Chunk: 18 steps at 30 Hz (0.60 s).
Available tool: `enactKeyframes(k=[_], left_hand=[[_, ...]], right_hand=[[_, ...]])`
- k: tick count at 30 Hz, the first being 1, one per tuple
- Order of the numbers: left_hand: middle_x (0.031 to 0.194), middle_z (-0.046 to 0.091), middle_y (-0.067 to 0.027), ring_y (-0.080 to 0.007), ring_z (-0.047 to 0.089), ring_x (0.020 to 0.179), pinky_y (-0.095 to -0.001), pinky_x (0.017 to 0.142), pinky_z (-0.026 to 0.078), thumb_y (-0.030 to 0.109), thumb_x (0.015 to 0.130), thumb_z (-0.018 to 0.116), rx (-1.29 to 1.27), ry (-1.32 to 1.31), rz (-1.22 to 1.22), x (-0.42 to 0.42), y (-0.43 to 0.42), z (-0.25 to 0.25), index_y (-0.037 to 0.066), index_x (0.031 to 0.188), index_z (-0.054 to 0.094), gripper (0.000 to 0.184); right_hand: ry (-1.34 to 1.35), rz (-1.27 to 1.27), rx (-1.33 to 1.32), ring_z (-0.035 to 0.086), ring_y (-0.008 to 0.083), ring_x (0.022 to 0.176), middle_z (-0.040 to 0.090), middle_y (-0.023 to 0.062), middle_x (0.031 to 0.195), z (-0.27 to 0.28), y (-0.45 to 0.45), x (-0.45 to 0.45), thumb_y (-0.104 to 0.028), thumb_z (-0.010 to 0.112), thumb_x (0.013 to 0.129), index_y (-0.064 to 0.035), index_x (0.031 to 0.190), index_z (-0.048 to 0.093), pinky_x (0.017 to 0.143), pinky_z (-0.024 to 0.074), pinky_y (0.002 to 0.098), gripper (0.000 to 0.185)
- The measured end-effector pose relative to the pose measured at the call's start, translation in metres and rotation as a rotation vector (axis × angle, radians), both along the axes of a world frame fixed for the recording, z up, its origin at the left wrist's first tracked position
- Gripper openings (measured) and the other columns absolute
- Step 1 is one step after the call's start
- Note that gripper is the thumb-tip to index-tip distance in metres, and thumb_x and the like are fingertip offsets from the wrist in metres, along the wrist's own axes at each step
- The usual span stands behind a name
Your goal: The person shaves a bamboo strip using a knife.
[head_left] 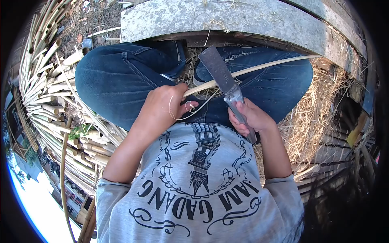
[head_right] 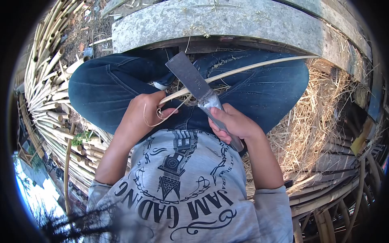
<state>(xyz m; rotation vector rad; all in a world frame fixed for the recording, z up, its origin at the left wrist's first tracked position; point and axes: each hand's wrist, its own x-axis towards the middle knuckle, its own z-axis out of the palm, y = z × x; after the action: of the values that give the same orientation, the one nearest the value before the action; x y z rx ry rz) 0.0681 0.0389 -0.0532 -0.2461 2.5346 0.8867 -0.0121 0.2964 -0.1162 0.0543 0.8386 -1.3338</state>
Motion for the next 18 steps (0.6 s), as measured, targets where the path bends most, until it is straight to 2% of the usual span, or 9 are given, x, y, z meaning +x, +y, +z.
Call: enactKeyframes(k=[2,4,5,6,8,11,13,15,18], left_hand=[[0.065,0.061,-0.0186,-0.0401,0.063,0.065,-0.0461,0.058,0.048,0.03,0.08,0.079,-0.026,0.01,-0.012,0.001,0.0,0.002,0.002,0.076,0.059,0.035],[0.064,0.062,-0.0183,-0.0399,0.063,0.066,-0.0457,0.058,0.048,0.027,0.081,0.079,-0.051,-0.013,-0.04,0.003,0.001,0.003,0.003,0.078,0.059,0.031],[0.065,0.062,-0.018,-0.04,0.063,0.065,-0.0458,0.058,0.049,0.027,0.081,0.078,-0.06,0.013,-0.035,0.004,0.002,0.003,0.004,0.078,0.059,0.03],[0.065,0.062,-0.018,-0.04,0.063,0.065,-0.0458,0.058,0.049,0.027,0.081,0.078,-0.056,0.009,-0.042,0.006,0.003,0.002,0.004,0.078,0.059,0.03],[0.065,0.062,-0.0177,-0.0399,0.063,0.064,-0.0459,0.056,0.049,0.027,0.082,0.078,-0.117,0.042,-0.015,0.005,0.004,-0.001,0.004,0.078,0.059,0.03],[0.065,0.062,-0.0182,-0.0396,0.063,0.064,-0.0461,0.056,0.048,0.023,0.081,0.078,-0.157,0.051,0.01,0.006,0.009,-0.006,0.003,0.078,0.059,0.028],[0.065,0.062,-0.0184,-0.0396,0.063,0.064,-0.0458,0.057,0.049,0.023,0.081,0.078,-0.191,0.04,0.03,0.007,0.008,-0.005,0.002,0.077,0.059,0.028],[0.065,0.062,-0.0187,-0.0396,0.063,0.064,-0.045,0.057,0.049,0.022,0.08,0.079,-0.1,0.045,0.02,0.006,0.005,-0.002,0.001,0.077,0.06,0.029],[0.065,0.061,-0.0195,-0.0398,0.063,0.064,-0.0442,0.058,0.048,0.022,0.077,0.082,-0.036,-0.021,0.024,0.001,0.001,-0.001,-0.001,0.077,0.061,0.031]], right_hand=[[-0.012,-0.045,-0.072,0.042,0.0088,0.037,0.044,0.0011,0.051,-0.002,0.003,0.005,-0.058,0.046,0.1,-0.005,0.073,0.048,0.035,0.0385,0.0254,0.059],[-0.064,-0.202,-0.136,0.043,0.0086,0.037,0.045,0.001,0.051,0.0,0.007,0.005,-0.061,0.047,0.098,-0.0046,0.075,0.049,0.036,0.0394,0.0253,0.061],[-0.071,-0.249,0.02,0.045,0.0085,0.037,0.045,0.001,0.051,0.004,0.01,0.003,-0.06,0.049,0.098,-0.0046,0.073,0.049,0.037,0.0395,0.0245,0.061],[0.056,-0.241,0.213,0.045,0.0082,0.038,0.046,0.0008,0.051,0.013,0.006,-0.003,-0.055,0.051,0.099,-0.0053,0.068,0.049,0.037,0.0392,0.0243,0.059],[0.265,-0.13,0.371,0.046,0.0079,0.038,0.047,0.0006,0.051,0.013,0.006,-0.008,-0.05,0.051,0.1,-0.0064,0.065,0.048,0.037,0.0393,0.0244,0.056],[0.396,-0.009,0.424,0.046,0.0076,0.039,0.048,0.0005,0.051,0.017,0.004,-0.006,-0.047,0.052,0.101,-0.007,0.065,0.048,0.037,0.0392,0.0245,0.054],[0.354,-0.013,0.36,0.046,0.0078,0.038,0.048,0.0006,0.051,0.015,0.006,-0.007,-0.048,0.052,0.1,-0.0069,0.065,0.048,0.036,0.0393,0.0246,0.055],[0.313,-0.014,0.292,0.046,0.008,0.038,0.047,0.0006,0.05,0.007,0.008,-0.01,-0.049,0.052,0.1,-0.0068,0.065,0.048,0.036,0.0393,0.0247,0.055],[0.169,-0.029,0.214,0.042,0.0085,0.037,0.044,0.002,0.053,-0.008,0.01,-0.009,-0.051,0.051,0.1,-0.0045,0.074,0.047,0.034,0.0387,0.0262,0.053]])
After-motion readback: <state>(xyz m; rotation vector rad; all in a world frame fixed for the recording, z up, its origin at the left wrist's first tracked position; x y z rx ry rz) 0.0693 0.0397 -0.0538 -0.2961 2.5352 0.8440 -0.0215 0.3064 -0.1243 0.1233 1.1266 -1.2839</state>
